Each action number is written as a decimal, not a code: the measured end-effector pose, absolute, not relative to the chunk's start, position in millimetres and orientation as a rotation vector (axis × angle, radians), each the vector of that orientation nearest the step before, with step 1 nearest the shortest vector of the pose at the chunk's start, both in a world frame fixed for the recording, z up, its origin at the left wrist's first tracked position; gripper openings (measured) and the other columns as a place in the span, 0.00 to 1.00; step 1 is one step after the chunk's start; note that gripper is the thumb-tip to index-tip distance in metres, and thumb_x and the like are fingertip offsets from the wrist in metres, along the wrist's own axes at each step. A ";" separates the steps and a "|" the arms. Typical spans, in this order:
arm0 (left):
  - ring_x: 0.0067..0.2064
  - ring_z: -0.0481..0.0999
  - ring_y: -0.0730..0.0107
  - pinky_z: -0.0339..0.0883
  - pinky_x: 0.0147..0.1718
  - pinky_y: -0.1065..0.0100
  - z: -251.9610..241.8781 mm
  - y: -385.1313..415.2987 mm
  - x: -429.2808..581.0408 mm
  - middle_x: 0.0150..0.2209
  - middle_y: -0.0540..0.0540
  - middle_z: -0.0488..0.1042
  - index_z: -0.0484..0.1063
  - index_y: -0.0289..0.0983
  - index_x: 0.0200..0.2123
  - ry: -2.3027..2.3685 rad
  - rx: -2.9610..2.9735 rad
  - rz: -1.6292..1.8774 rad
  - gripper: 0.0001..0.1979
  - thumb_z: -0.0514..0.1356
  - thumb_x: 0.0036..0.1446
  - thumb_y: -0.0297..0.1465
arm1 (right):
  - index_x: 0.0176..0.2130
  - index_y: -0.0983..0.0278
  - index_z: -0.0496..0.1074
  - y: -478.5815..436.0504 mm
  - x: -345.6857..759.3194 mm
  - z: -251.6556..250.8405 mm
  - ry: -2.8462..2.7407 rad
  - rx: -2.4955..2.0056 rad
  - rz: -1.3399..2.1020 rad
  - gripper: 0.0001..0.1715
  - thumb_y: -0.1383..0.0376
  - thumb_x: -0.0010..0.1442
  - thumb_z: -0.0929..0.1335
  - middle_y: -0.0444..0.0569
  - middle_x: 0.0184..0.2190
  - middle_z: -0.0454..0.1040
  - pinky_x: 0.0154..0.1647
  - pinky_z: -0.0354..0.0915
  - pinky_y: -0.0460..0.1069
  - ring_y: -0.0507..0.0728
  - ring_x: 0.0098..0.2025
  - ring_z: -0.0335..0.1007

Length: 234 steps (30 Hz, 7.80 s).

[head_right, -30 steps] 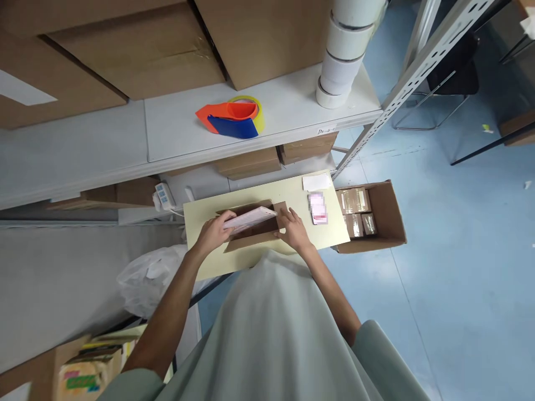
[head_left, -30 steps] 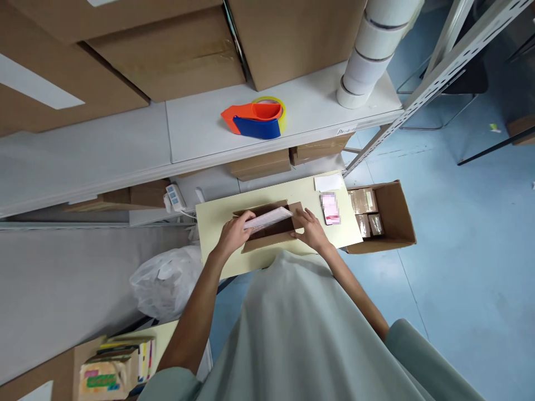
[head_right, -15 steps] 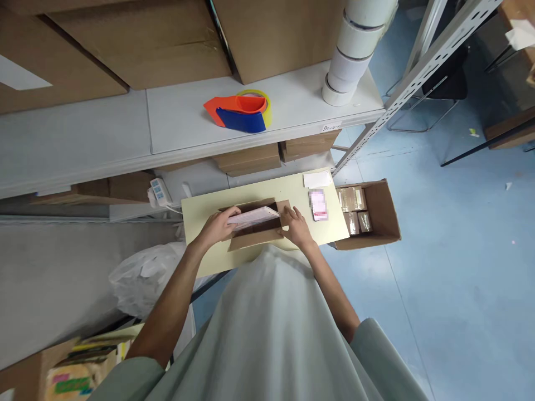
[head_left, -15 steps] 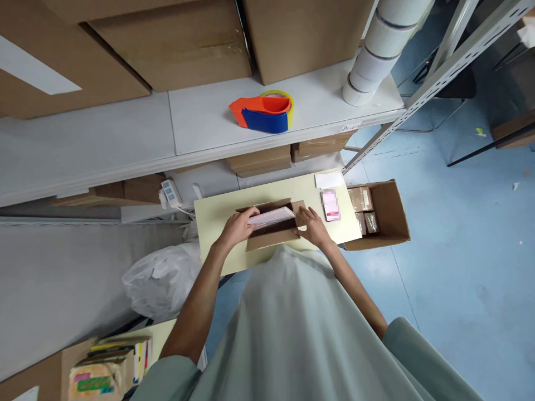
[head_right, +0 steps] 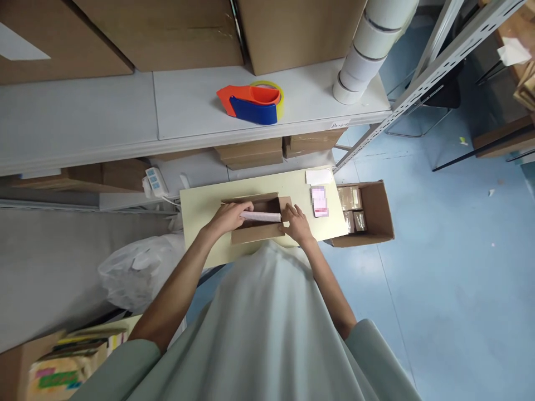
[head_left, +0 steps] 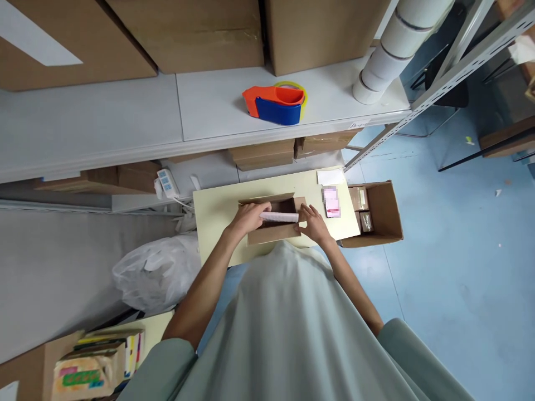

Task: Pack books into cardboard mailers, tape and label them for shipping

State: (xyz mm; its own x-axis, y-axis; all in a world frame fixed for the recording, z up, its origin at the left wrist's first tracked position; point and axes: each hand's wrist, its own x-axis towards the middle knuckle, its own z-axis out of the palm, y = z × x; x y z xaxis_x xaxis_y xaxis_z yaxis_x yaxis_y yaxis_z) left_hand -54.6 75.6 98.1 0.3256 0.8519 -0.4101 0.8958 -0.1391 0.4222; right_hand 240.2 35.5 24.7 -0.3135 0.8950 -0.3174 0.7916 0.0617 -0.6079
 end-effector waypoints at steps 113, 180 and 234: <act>0.66 0.79 0.52 0.75 0.65 0.51 24.5 -19.6 -48.6 0.68 0.40 0.76 0.78 0.43 0.61 2.075 1.503 0.726 0.17 0.62 0.71 0.33 | 0.64 0.59 0.75 32.3 225.6 38.6 -1.839 -1.814 0.999 0.23 0.58 0.75 0.64 0.53 0.47 0.87 0.50 0.79 0.57 0.64 0.48 0.86; 0.60 0.82 0.58 0.75 0.63 0.57 186.3 28.7 -62.4 0.60 0.41 0.82 0.77 0.41 0.59 1.705 1.297 1.631 0.17 0.58 0.71 0.35 | 0.60 0.64 0.66 153.0 163.4 190.1 -2.610 -1.239 0.150 0.30 0.44 0.75 0.67 0.63 0.44 0.83 0.41 0.76 0.58 0.71 0.43 0.84; 0.34 0.81 0.62 0.74 0.33 0.67 96.3 -49.3 -105.8 0.33 0.48 0.84 0.86 0.40 0.35 1.135 0.823 1.075 0.19 0.70 0.56 0.50 | 0.46 0.60 0.74 42.0 138.5 218.6 -2.960 -1.515 1.133 0.28 0.39 0.65 0.73 0.44 0.29 0.78 0.29 0.67 0.49 0.58 0.28 0.74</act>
State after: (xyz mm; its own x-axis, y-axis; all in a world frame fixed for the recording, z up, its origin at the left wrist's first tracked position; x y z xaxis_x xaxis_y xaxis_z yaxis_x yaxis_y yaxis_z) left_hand -105.8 -49.3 96.3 0.0648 0.9543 -0.2918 -0.2394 0.2988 0.9238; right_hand 138.5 42.0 218.6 -0.5725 0.5853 -0.5743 0.8191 0.4397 -0.3684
